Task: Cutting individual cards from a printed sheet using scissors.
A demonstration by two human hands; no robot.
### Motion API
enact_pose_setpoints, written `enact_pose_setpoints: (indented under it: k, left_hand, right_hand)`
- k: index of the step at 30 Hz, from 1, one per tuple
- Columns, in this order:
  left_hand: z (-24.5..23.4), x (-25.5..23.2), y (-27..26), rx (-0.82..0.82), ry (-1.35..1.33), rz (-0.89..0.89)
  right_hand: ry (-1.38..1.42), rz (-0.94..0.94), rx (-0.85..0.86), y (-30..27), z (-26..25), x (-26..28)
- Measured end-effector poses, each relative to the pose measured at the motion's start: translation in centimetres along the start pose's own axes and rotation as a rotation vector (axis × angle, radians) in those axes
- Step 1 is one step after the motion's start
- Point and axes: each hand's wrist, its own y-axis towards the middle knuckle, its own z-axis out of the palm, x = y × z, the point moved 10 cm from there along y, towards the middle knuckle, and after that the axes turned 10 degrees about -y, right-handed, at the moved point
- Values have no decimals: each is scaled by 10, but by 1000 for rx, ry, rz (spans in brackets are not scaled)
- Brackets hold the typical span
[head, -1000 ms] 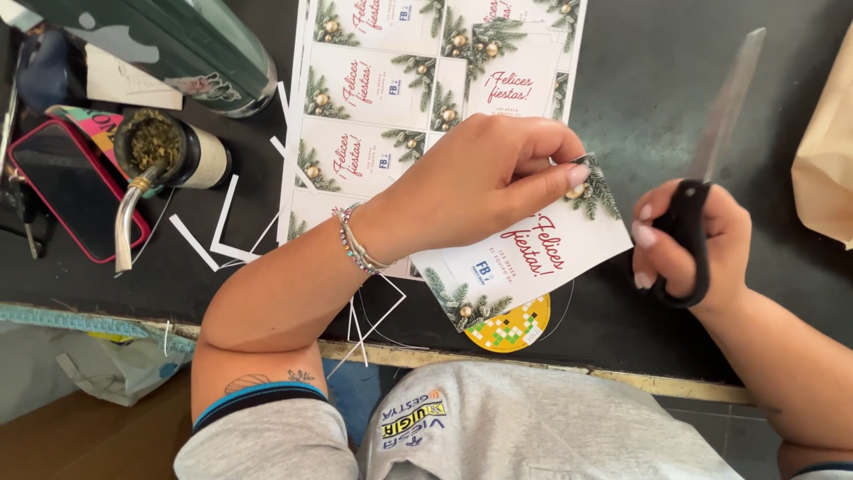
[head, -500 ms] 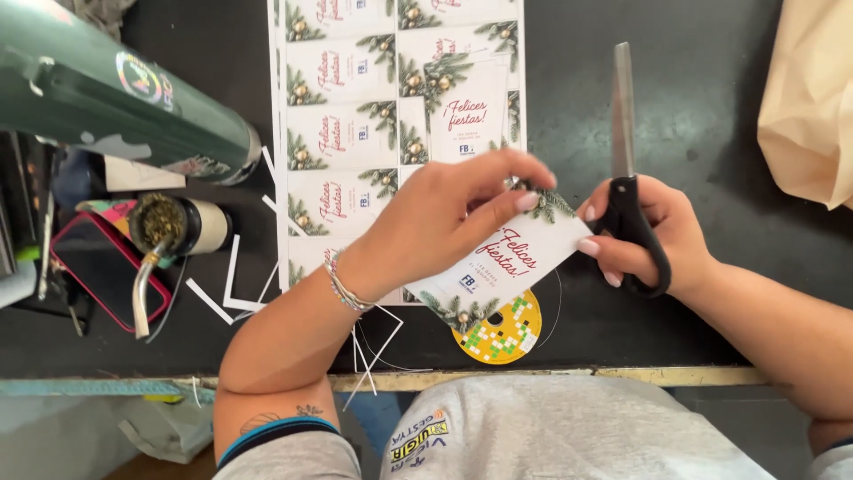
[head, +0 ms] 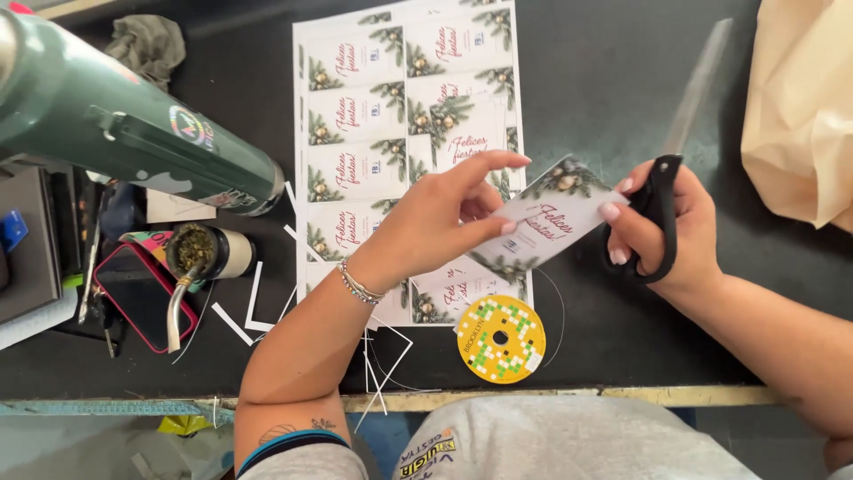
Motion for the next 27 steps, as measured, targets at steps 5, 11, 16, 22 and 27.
enact_pose_setpoints:
  k: [5,11,16,22,27]
  left_hand:
    - [-25,2,-2,-159,56,70]
    - [-12,-8,-6,-81,84,140]
    - [-7,-5,-3,-62,68,172]
    - [-11,-4,0,-101,84,189]
    - [-11,-3,0,-97,98,202]
  right_hand:
    - [-125,2,115,8,11,-24]
    - [-46,15,164,10,15,-31]
    - [-45,26,182,7,17,-25]
    - [-14,27,157,5,15,-22]
    - [-16,19,143,3,13,-22]
